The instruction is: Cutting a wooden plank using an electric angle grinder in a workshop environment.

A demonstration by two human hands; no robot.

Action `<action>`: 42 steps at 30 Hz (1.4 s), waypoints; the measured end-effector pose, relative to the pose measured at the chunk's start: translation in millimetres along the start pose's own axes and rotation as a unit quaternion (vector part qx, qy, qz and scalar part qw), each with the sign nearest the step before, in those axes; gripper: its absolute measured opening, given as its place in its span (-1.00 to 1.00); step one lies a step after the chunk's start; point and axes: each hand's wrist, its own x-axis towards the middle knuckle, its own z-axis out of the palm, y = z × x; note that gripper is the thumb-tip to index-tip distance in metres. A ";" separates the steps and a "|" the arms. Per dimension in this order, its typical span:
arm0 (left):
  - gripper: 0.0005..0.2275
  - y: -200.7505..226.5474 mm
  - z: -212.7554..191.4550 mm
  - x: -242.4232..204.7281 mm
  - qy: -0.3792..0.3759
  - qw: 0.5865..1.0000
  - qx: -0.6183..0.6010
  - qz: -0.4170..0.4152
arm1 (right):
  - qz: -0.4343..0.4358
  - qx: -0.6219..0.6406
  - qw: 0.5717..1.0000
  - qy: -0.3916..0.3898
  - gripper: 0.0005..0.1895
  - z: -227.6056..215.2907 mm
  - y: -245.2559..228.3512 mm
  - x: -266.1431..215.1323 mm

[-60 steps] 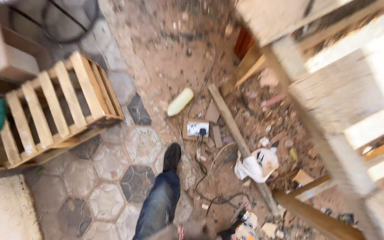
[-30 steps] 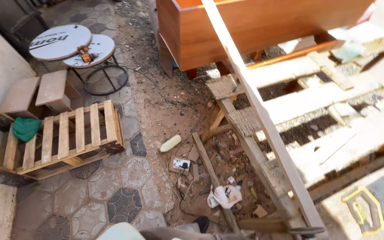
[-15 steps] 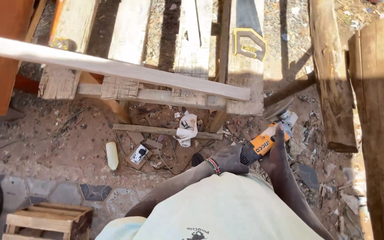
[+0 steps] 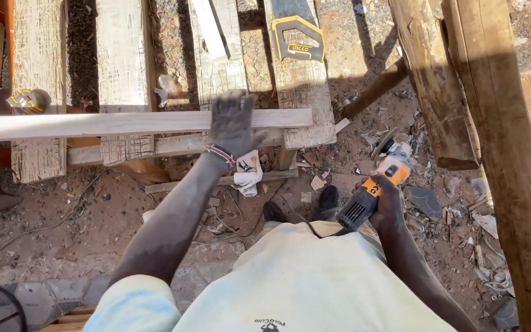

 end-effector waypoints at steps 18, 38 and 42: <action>-0.47 67.9 -95.1 81.1 -0.384 0.918 0.044 -0.084 | 0.070 0.004 0.997 -0.021 -0.51 -28.7 -42.7 45.4; 0.27 200.1 -6.8 168.9 -0.350 0.919 -0.123 -0.137 | 0.125 0.008 0.992 -0.028 -0.74 -27.5 -41.3 49.6; 0.13 217.2 -5.5 207.0 -0.334 0.920 -0.172 -0.109 | 0.122 0.007 0.992 -0.037 -0.74 -21.8 -42.4 50.0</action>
